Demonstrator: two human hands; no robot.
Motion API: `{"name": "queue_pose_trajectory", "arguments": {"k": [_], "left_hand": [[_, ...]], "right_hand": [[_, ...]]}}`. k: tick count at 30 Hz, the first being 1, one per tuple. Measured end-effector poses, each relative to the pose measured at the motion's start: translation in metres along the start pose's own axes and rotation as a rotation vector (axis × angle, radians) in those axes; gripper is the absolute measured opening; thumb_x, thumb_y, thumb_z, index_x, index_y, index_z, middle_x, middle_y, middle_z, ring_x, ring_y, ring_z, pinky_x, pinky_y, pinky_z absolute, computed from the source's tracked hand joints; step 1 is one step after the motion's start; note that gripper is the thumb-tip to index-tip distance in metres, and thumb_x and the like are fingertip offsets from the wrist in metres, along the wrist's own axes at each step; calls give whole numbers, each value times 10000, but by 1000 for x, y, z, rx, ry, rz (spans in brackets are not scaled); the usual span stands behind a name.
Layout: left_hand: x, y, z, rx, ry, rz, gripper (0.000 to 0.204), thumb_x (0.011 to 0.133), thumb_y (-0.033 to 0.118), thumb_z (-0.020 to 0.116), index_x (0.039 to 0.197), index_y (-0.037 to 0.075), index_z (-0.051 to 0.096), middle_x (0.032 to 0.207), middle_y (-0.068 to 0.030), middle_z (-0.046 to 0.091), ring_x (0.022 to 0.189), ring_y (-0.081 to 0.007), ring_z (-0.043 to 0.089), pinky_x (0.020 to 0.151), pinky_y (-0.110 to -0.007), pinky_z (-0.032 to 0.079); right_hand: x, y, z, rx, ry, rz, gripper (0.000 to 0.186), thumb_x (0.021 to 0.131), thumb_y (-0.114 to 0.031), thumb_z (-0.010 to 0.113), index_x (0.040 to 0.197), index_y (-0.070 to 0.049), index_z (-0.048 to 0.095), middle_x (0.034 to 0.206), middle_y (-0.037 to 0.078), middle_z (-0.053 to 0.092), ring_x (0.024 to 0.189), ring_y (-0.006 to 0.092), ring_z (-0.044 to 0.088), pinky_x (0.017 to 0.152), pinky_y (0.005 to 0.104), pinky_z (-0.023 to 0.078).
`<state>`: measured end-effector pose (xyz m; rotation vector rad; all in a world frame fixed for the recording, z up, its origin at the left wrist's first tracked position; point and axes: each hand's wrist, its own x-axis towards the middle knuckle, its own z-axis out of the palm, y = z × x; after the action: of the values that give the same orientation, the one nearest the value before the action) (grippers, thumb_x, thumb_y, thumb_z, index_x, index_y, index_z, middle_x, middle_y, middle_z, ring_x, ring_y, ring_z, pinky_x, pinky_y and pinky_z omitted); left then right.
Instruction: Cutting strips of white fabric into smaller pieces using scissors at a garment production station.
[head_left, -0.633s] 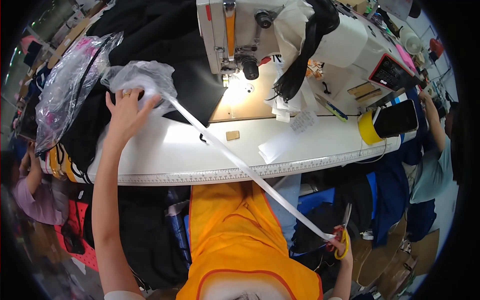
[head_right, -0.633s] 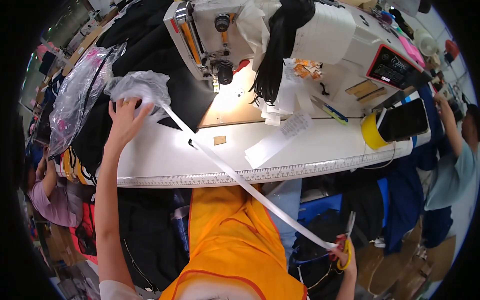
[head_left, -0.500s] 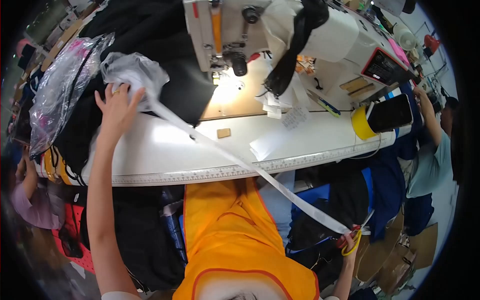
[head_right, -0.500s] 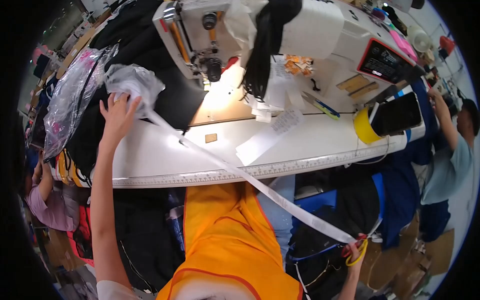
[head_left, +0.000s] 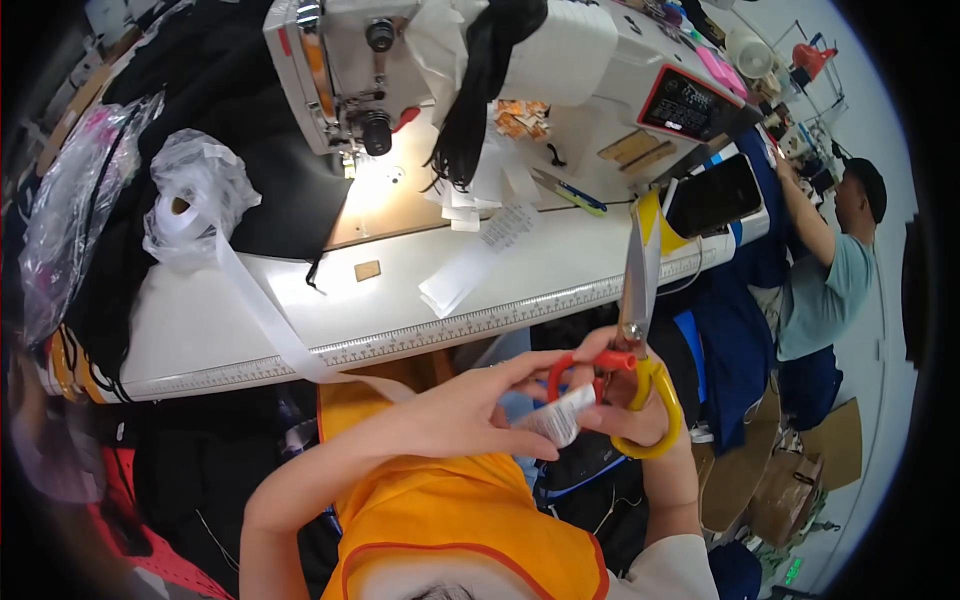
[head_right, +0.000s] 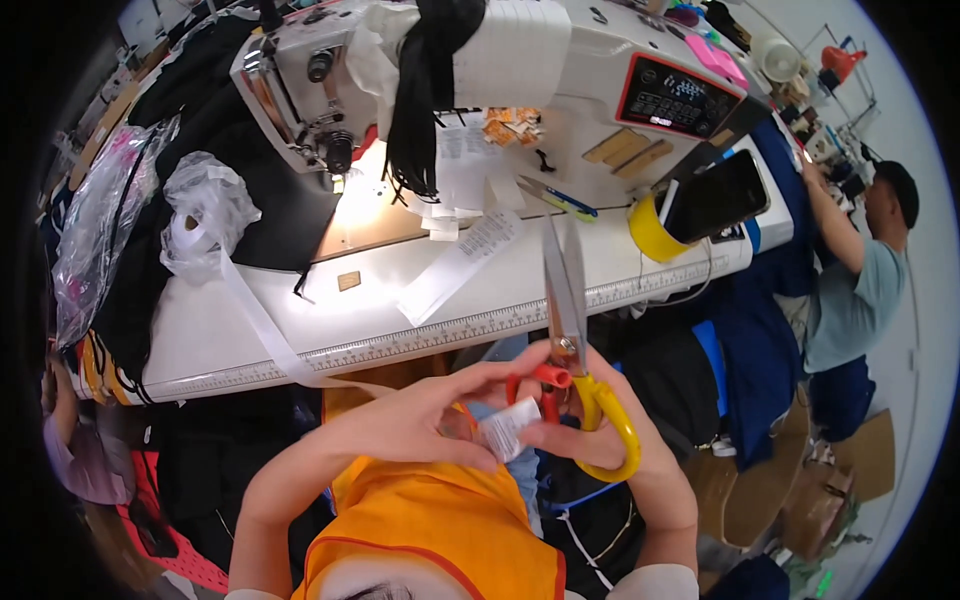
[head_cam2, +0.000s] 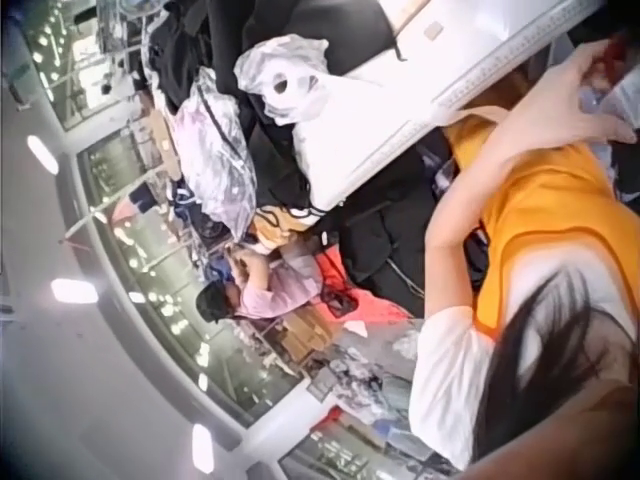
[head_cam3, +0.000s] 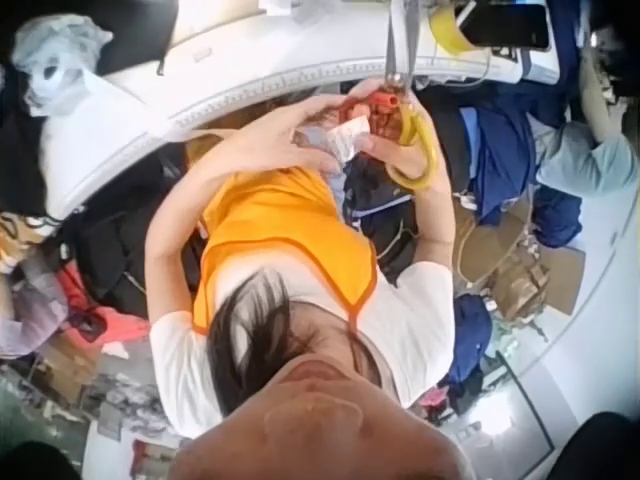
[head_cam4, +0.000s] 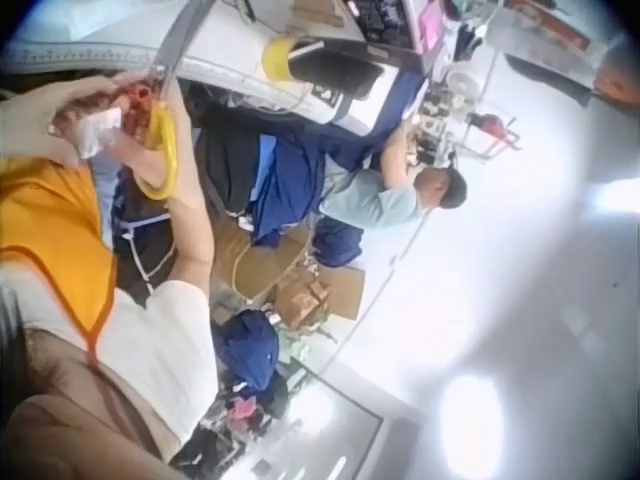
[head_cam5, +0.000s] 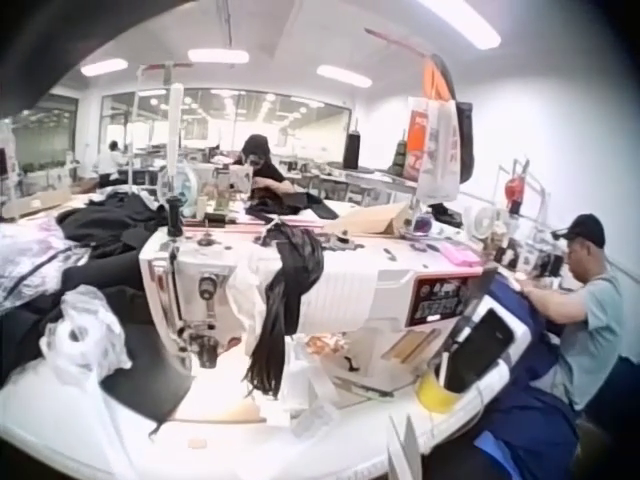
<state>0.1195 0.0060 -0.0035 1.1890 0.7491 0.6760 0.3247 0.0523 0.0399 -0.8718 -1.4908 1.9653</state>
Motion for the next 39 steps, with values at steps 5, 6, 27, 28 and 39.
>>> {"name": "queue_pose_trajectory", "arguments": {"k": [5, 6, 27, 28, 39], "left_hand": [[-15, -2, -21, -178, 22, -102, 454, 790, 63, 676, 1200, 0, 491, 1044, -93, 618, 839, -113, 608, 743, -217, 492], [-19, -1, -26, -176, 23, -108, 454, 790, 63, 676, 1200, 0, 491, 1044, -93, 618, 839, -113, 608, 743, -217, 492], [-13, 3, -65, -59, 481, -308, 164, 907, 144, 543, 909, -18, 569, 767, -75, 655, 618, -67, 612, 546, -169, 461], [-12, 4, -65, -48, 485, -314, 165, 909, 145, 539, 906, -17, 567, 767, -74, 655, 616, -67, 612, 545, -168, 460], [-10, -6, -72, -89, 495, -284, 188, 912, 139, 535, 944, -46, 521, 810, -118, 662, 655, -131, 648, 560, -195, 495]], "right_hand": [[16, -6, -6, -86, 201, -92, 542, 615, -23, 719, 1104, -24, 485, 821, 39, 551, 735, 109, 563, 642, 202, 449], [21, -5, -8, -80, 200, -91, 542, 615, -23, 719, 1104, -24, 485, 821, 39, 551, 735, 109, 563, 642, 202, 449], [105, 32, -54, -991, 526, -330, 421, 761, -24, 690, 1149, -24, 526, 897, 62, 621, 767, 110, 565, 714, 225, 461], [108, 34, -55, -1012, 523, -381, 420, 763, -39, 694, 1149, -32, 529, 882, 69, 618, 750, 119, 566, 702, 227, 462], [37, 41, -58, -847, 337, -166, 478, 728, -182, 725, 1131, -59, 501, 898, 72, 532, 801, 152, 539, 733, 249, 432]]}}
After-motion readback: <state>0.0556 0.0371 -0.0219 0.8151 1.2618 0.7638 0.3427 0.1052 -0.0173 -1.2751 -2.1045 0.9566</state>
